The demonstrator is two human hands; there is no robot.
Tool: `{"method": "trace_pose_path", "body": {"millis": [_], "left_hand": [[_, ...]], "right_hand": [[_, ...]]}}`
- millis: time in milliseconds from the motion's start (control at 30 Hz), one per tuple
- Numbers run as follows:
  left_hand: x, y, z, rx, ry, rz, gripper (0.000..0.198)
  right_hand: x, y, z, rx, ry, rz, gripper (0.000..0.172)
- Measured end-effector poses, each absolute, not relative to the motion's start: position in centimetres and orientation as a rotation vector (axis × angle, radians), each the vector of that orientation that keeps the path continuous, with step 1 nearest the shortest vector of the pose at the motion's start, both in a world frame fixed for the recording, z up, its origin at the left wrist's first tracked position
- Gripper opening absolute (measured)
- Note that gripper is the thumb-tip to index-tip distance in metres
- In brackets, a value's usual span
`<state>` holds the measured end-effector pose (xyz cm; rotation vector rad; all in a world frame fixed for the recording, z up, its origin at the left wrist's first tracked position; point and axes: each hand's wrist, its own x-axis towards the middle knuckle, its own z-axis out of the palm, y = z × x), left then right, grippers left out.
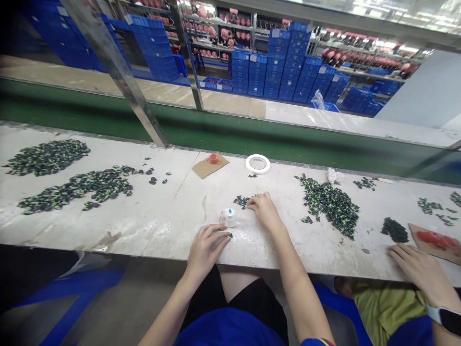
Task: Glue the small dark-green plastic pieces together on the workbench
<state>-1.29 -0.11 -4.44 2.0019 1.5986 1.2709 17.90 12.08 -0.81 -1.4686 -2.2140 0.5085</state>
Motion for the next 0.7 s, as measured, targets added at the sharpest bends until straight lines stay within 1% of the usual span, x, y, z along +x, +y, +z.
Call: {"method": "trace_pose_path", "body": {"millis": [233,367,467,567,700], "left_hand": [[-1.8,-0.3,-3.9,1.747,1.517,1.315,0.014],[-1.9,-0.6,-3.6,1.599,1.508,1.363,0.015],[-1.9,-0.5,-3.7,1.571,1.510,1.344,0.015],[-1.9,-0.5,-4.0,1.553,1.519,1.336,0.014],[-1.8,-0.4,-4.1,1.547,1.520,1.346,0.015]], "right_hand": [[17.6,10.4,0.2,-1.430,-2.167,0.485,0.012],[18.5,8.3,0.7,-1.429,-2.091,0.527,0.017],[19.5,7.7,0.7,-1.459,-2.083,0.549,0.014],[20.8,8.7,0.6,-1.603,-2.049,0.446,0.015],[22.5,11.2,0.8,-1.837,-1.952,0.317,0.024]]}}
